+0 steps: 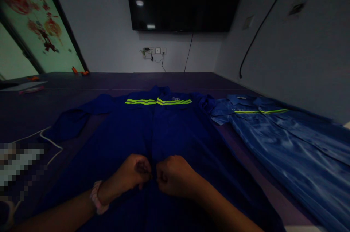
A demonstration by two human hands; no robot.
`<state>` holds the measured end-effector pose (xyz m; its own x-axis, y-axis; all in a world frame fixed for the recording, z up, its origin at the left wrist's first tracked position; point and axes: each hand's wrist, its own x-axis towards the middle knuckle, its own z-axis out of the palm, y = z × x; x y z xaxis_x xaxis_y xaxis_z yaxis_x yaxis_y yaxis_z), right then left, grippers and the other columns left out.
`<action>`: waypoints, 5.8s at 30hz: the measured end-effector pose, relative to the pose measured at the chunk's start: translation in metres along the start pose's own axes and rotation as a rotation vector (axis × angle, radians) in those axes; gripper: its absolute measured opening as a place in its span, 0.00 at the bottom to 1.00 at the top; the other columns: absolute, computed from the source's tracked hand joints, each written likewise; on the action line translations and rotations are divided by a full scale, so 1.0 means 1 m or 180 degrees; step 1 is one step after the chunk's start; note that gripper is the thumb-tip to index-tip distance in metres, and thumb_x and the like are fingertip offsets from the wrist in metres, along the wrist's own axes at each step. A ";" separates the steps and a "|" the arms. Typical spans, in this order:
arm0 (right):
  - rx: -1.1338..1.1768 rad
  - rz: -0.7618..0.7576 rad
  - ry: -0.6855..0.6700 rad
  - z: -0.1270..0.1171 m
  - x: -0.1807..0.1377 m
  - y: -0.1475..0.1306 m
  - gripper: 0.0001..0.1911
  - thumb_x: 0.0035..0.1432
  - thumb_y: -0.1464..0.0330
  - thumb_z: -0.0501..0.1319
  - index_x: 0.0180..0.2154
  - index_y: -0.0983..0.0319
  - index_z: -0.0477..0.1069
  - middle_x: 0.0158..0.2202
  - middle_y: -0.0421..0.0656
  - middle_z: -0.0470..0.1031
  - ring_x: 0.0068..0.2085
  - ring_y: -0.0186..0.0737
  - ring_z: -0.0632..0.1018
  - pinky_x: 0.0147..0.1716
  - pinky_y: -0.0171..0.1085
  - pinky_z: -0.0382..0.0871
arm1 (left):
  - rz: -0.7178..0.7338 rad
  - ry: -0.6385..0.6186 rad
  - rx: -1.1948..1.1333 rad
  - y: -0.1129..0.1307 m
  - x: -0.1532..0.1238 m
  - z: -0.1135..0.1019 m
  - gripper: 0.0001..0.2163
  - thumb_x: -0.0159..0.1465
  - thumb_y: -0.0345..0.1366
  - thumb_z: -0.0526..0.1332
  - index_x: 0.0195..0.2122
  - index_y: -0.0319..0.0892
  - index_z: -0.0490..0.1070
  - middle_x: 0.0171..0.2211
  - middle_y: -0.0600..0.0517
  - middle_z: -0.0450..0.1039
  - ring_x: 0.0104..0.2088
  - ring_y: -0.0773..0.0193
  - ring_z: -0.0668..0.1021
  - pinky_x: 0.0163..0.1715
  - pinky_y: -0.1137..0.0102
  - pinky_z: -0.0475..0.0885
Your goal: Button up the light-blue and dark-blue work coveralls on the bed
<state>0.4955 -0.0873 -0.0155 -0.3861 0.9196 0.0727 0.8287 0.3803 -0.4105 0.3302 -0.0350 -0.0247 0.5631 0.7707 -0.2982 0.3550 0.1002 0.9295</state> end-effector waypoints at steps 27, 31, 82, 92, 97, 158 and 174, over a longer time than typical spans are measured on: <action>0.0074 -0.0201 0.0167 0.001 -0.001 0.007 0.05 0.49 0.72 0.60 0.29 0.60 0.75 0.24 0.38 0.76 0.24 0.31 0.73 0.23 0.30 0.56 | 0.0137 0.0012 -0.0195 -0.001 0.000 0.001 0.04 0.45 0.26 0.58 0.22 0.38 0.63 0.15 0.60 0.64 0.13 0.76 0.66 0.15 0.78 0.57; 0.0331 0.0228 -0.0008 0.000 0.000 0.004 0.04 0.46 0.72 0.61 0.28 0.61 0.74 0.21 0.37 0.74 0.22 0.30 0.71 0.21 0.28 0.55 | 0.0182 -0.0009 -0.0099 -0.002 0.002 0.001 0.05 0.45 0.26 0.58 0.23 0.38 0.64 0.14 0.60 0.64 0.13 0.75 0.66 0.15 0.78 0.58; 0.0174 0.0031 -0.0068 -0.003 0.000 0.005 0.07 0.49 0.70 0.59 0.31 0.59 0.75 0.24 0.38 0.75 0.25 0.31 0.72 0.23 0.29 0.55 | 0.0186 -0.0167 0.0281 -0.013 0.003 -0.001 0.06 0.47 0.27 0.59 0.27 0.38 0.65 0.15 0.61 0.64 0.13 0.75 0.66 0.14 0.79 0.57; 0.1509 0.1015 -0.0117 0.007 0.006 0.005 0.06 0.43 0.75 0.57 0.25 0.65 0.73 0.16 0.36 0.67 0.18 0.27 0.65 0.16 0.27 0.51 | 0.0217 -0.0193 0.0369 -0.005 0.000 -0.001 0.06 0.46 0.26 0.59 0.26 0.38 0.65 0.14 0.61 0.64 0.14 0.75 0.67 0.15 0.79 0.58; 0.2185 0.1327 -0.0136 0.012 0.009 0.012 0.05 0.44 0.74 0.58 0.23 0.65 0.73 0.19 0.38 0.72 0.20 0.28 0.69 0.19 0.27 0.57 | 0.0233 -0.0177 0.0366 -0.004 -0.001 0.000 0.05 0.46 0.27 0.59 0.26 0.38 0.66 0.14 0.61 0.64 0.14 0.75 0.67 0.15 0.79 0.58; 0.0817 0.0254 0.0774 0.066 -0.098 -0.052 0.13 0.45 0.68 0.66 0.37 0.60 0.73 0.32 0.44 0.75 0.31 0.36 0.76 0.29 0.29 0.70 | 0.1118 0.0059 0.3210 -0.026 -0.103 0.024 0.10 0.50 0.22 0.54 0.28 0.42 0.70 0.31 0.50 0.70 0.33 0.62 0.69 0.30 0.71 0.63; 0.0711 0.0755 0.1819 0.075 -0.103 -0.057 0.09 0.56 0.67 0.56 0.27 0.61 0.72 0.23 0.43 0.74 0.23 0.35 0.74 0.23 0.30 0.70 | 0.1690 0.0342 0.2909 -0.048 -0.095 0.043 0.06 0.55 0.26 0.56 0.31 0.41 0.70 0.33 0.50 0.69 0.35 0.62 0.69 0.34 0.69 0.67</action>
<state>0.4582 -0.2109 -0.0678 0.1237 0.9068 0.4030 0.7370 0.1880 -0.6492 0.2922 -0.1400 -0.0502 0.7575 0.6329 0.1600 0.5342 -0.7418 0.4053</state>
